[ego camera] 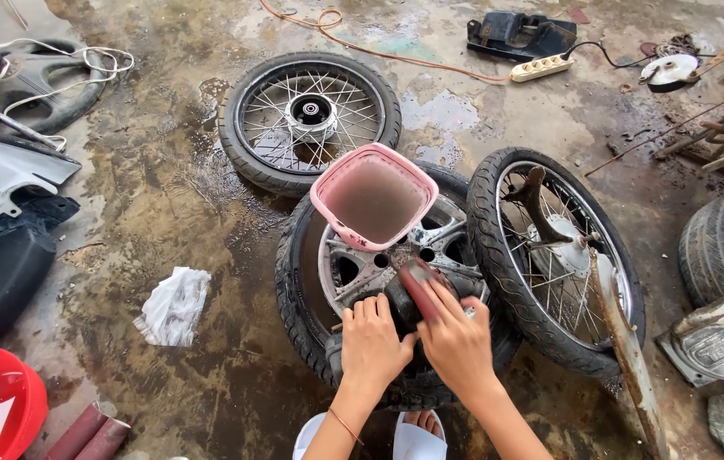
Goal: The person scrubs a motorcycle brake caliper with a red abrasive block while holding it over a motorcycle wheel. A pink container filled with water is placed on the wheel rim. The person repeatedly dips the caliper into the water and continues scrubbing its surfaces.
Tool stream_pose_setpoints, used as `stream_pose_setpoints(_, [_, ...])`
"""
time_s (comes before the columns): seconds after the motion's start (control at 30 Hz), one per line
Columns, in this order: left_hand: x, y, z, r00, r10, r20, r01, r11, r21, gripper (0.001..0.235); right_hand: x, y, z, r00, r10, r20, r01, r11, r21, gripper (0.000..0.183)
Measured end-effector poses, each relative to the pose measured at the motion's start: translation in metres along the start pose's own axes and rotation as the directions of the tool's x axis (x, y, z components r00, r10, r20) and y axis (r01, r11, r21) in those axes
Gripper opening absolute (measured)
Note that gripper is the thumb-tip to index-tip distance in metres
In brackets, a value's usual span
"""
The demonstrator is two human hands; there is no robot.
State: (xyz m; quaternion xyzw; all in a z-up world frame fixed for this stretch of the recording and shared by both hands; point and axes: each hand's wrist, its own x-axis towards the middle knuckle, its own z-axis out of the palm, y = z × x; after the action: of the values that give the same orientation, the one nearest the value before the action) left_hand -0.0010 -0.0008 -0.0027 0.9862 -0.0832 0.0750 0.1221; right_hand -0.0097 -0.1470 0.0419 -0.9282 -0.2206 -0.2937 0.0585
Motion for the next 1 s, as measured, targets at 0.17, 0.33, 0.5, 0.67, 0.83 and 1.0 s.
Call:
stream_pose_setpoints(0.17, [-0.003, 0.008, -0.018, 0.999, 0.054, -0.003, -0.054, 0.997, 0.061, 0.058, -0.006, -0.016, -0.003, 0.998, 0.054, -0.038, -0.060, 0.987, -0.149, 0.017])
stream_pose_setpoints(0.33, [-0.006, 0.008, -0.014, 0.997, 0.068, -0.039, -0.067, 0.997, 0.039, 0.059, 0.021, 0.003, 0.027, 0.974, 0.228, -0.008, -0.228, 0.970, -0.088, 0.034])
stream_pose_setpoints(0.5, [0.001, 0.001, -0.006, 1.000, 0.015, 0.026, -0.016, 1.000, 0.025, 0.070, 0.003, 0.005, -0.014, 0.998, 0.051, -0.044, -0.057, 0.989, -0.139, 0.038])
stream_pose_setpoints(0.67, [-0.005, 0.006, -0.011, 0.998, 0.057, 0.009, -0.057, 0.998, 0.041, 0.064, -0.007, 0.007, 0.004, 0.994, 0.107, -0.022, -0.109, 0.986, -0.122, 0.038])
stream_pose_setpoints(0.83, [-0.005, 0.006, -0.007, 0.997, 0.067, -0.032, -0.064, 0.996, 0.064, 0.068, 0.014, 0.021, 0.032, 0.939, 0.279, 0.198, -0.297, 0.953, 0.063, 0.045])
stream_pose_setpoints(1.0, [-0.009, 0.009, -0.012, 0.995, 0.096, -0.009, -0.095, 0.995, 0.030, 0.077, -0.018, 0.003, -0.014, 0.987, 0.153, 0.052, -0.153, 0.988, 0.008, 0.036])
